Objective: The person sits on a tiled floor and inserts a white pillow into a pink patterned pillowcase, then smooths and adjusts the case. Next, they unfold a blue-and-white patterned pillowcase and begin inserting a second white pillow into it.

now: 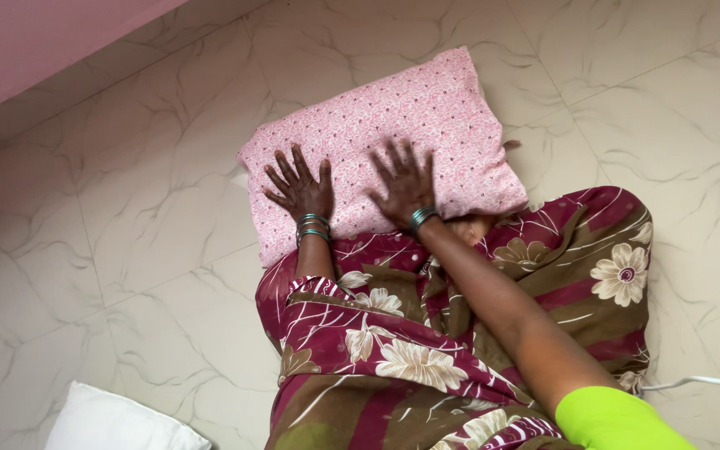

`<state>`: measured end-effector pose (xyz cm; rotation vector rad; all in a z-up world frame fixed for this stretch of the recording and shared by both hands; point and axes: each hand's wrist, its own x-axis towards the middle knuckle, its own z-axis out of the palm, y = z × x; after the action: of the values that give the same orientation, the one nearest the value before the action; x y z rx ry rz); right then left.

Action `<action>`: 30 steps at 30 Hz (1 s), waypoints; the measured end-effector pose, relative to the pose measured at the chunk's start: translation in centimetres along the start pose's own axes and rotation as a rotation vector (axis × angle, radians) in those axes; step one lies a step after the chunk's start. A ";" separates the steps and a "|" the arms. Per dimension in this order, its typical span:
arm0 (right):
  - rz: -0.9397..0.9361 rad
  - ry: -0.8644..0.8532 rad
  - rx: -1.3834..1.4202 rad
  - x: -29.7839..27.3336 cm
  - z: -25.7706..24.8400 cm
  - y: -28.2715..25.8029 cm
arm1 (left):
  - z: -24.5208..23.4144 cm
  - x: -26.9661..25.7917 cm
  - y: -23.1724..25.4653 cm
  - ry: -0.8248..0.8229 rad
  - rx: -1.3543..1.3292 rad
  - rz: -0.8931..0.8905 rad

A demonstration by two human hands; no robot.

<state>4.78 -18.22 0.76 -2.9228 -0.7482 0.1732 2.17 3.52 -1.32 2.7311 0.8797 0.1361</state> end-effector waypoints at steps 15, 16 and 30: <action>0.448 0.187 0.219 -5.0 -0.8 9.9 | -1.4 -1.6 0.0 -0.013 -0.048 -0.006; 0.432 0.221 0.219 -5.9 -0.5 10.2 | -1.3 -1.8 -0.2 0.004 -0.044 0.003; 0.283 0.485 0.361 -8.6 2.9 12.7 | -0.3 -5.0 -0.5 0.059 -0.023 0.003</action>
<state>2.90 -33.21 -3.21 -2.5485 -0.2009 -0.3322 -2.23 1.00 -1.23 2.7199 0.8838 0.2277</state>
